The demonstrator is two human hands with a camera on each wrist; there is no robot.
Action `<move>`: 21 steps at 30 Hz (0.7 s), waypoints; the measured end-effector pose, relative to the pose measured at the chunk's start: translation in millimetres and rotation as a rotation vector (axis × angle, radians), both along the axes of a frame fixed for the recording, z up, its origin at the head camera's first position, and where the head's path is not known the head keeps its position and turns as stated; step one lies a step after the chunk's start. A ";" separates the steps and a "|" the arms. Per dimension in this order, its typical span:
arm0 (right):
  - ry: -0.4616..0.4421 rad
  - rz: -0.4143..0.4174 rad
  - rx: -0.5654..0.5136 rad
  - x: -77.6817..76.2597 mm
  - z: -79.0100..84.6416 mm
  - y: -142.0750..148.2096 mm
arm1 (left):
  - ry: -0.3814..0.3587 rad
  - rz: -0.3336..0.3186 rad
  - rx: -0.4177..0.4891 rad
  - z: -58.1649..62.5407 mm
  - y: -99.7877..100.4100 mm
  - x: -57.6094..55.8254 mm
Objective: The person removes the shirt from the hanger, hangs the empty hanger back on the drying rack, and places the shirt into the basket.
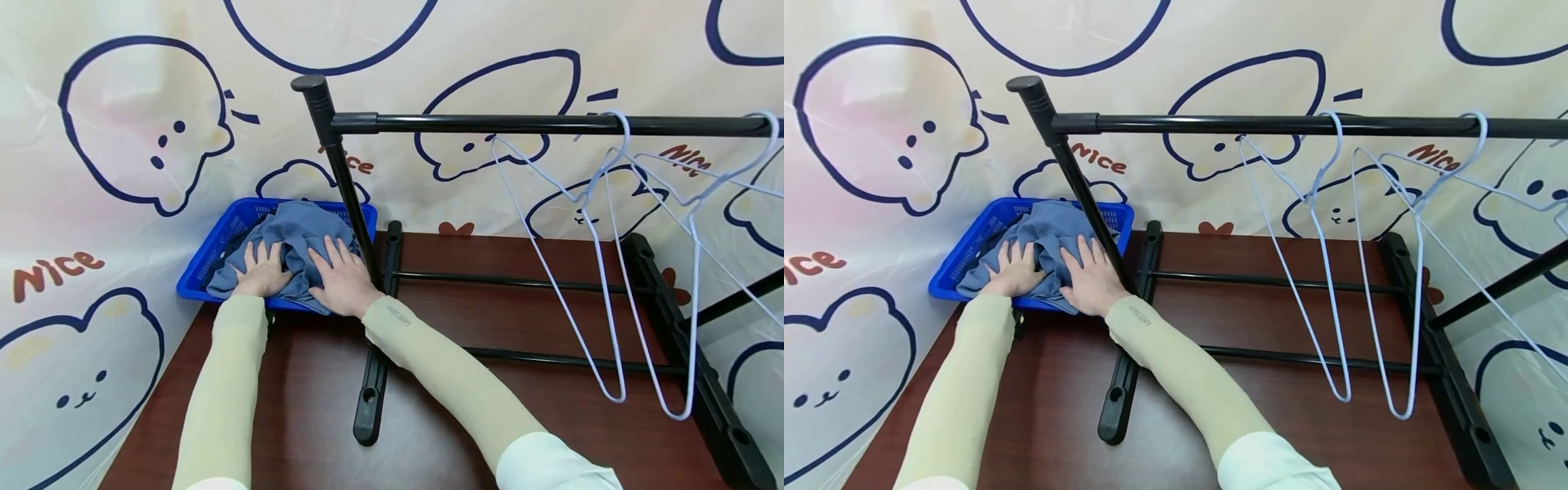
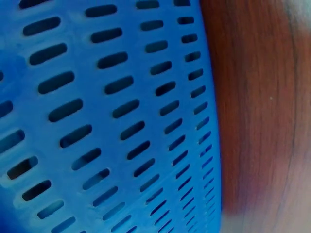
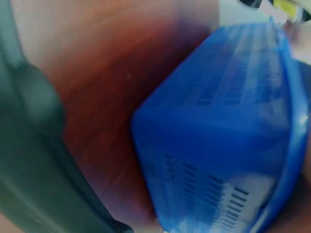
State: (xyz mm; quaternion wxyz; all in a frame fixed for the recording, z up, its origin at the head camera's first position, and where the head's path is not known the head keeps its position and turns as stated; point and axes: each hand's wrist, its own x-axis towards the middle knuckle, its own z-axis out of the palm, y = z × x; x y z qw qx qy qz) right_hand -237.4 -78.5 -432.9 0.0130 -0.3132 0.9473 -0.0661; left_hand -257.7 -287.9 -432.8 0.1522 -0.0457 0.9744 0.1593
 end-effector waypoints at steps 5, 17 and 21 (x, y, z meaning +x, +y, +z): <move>0.029 0.085 -0.059 21.8 -4.9 18.2 | 0.038 -0.008 0.008 -3.0 0.7 0.2; 0.175 0.305 -0.257 73.5 -10.5 49.3 | 0.183 0.020 0.026 -10.1 -5.2 1.4; 0.241 0.306 -0.218 76.9 -12.9 45.5 | 0.255 0.030 0.017 -10.5 -0.6 0.0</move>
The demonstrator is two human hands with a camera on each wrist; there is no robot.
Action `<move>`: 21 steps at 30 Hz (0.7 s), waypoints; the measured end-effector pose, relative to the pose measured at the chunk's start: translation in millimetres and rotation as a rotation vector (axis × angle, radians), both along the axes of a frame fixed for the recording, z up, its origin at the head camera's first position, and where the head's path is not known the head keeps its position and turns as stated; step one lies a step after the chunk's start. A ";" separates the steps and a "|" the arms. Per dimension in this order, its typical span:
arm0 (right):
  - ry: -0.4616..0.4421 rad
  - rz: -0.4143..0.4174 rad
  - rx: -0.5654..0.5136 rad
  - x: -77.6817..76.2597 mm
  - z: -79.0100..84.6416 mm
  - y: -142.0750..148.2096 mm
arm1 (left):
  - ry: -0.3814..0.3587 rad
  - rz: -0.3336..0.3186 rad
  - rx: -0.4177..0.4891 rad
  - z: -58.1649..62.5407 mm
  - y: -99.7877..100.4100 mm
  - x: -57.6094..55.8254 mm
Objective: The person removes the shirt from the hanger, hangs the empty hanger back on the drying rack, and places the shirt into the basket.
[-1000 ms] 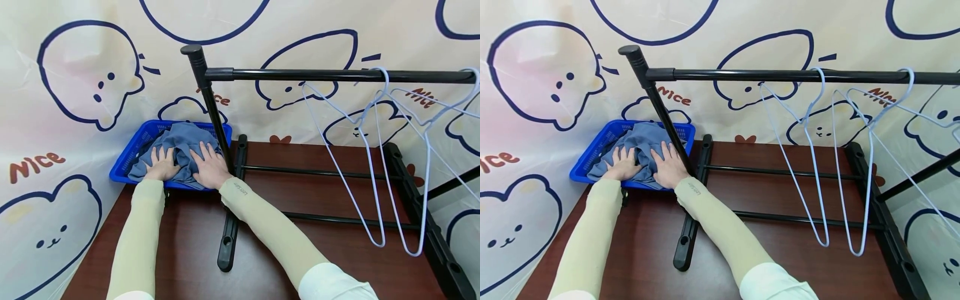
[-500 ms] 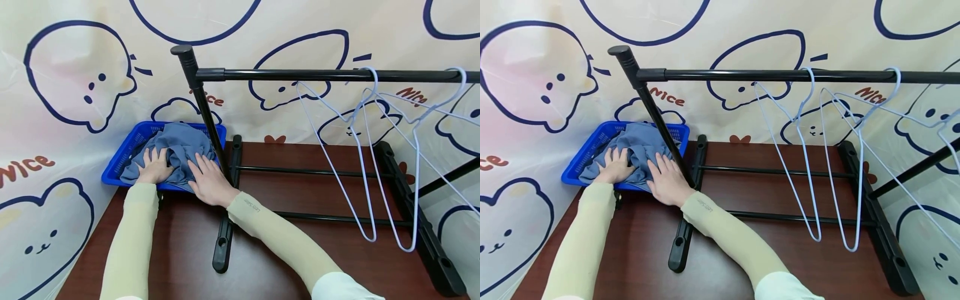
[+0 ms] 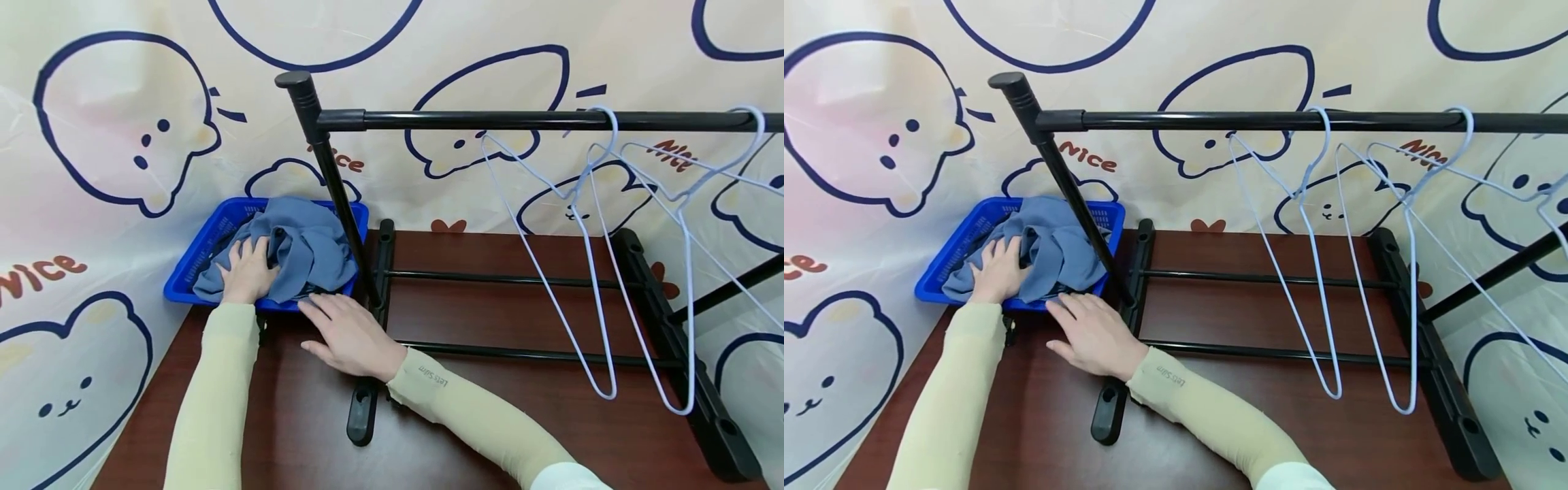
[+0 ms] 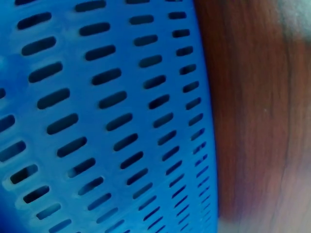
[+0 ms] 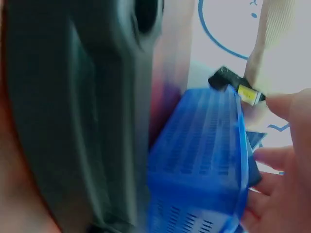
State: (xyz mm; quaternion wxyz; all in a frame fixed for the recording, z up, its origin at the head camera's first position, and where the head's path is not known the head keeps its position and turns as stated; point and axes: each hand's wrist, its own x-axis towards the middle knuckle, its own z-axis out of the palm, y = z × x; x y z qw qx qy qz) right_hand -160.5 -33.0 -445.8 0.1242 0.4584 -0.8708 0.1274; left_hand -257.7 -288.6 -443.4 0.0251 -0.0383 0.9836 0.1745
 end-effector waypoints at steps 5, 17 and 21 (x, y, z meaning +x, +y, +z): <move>-0.090 -0.121 0.089 -14.7 2.8 -6.9 | 0.081 0.001 0.007 1.8 6.4 -3.1; -0.370 -0.029 -0.021 -12.1 11.8 16.7 | 0.164 0.024 0.044 1.2 3.3 5.5; -0.475 0.005 -0.172 -0.1 32.1 42.4 | 0.202 0.011 0.095 11.6 0.9 14.9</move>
